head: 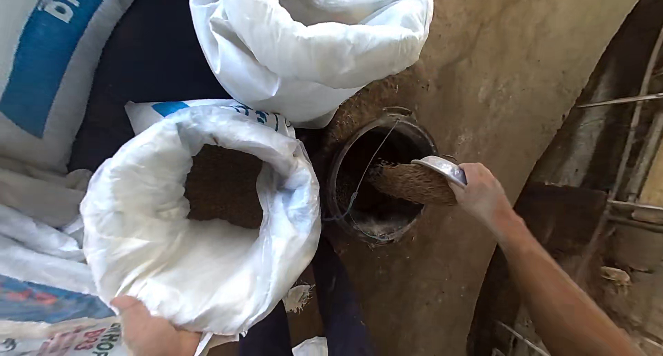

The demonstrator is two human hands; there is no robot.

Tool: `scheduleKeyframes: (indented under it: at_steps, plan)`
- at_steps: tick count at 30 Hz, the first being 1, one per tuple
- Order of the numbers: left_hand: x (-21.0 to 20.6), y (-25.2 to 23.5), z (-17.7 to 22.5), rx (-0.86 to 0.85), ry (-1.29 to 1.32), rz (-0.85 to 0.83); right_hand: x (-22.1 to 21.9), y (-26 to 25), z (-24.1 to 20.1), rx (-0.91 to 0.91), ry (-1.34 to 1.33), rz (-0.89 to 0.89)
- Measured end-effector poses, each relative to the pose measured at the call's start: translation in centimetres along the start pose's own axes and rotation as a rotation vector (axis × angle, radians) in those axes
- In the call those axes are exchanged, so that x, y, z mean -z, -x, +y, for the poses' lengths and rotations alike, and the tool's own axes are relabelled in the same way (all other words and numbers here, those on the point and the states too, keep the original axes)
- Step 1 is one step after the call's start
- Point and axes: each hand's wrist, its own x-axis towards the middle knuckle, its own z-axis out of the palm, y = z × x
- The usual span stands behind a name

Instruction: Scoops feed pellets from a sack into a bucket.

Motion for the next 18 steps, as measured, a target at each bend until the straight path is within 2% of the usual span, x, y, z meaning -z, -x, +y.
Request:
scheduleKeyframes:
  at_steps: [3, 5, 8, 10, 12, 14, 18]
  plan:
    - [-0.5, 0.2, 0.3, 0.002, -0.002, 0.015, -6.3, 1.1, 0.5, 0.003, 0.000, 0.203]
    - [-0.9, 0.3, 0.5, 0.019, 0.012, 0.022, -8.8, 2.3, 0.7, 0.048, -0.050, 0.338]
    - [-1.0, 0.7, 0.7, 0.050, 0.006, 0.026, -7.9, 4.4, -2.4, 0.236, -0.176, 0.558]
    - [-2.0, 1.1, 0.7, 0.068, -0.023, 0.048, -5.1, 5.6, -7.9, 0.476, -0.223, 0.618]
    - [-3.0, 2.2, 0.9, 0.071, -0.027, 0.031, -2.9, 6.7, -15.8, 0.702, -0.390, 0.451]
    - [-3.9, 4.0, 1.3, 0.045, 0.023, 0.002, -3.8, 5.7, -24.5, 0.871, -0.512, 0.236]
    - [-3.0, 5.3, 1.1, 0.005, 0.182, 0.029, -10.5, -2.3, -39.8, 1.012, -0.273, -0.046]
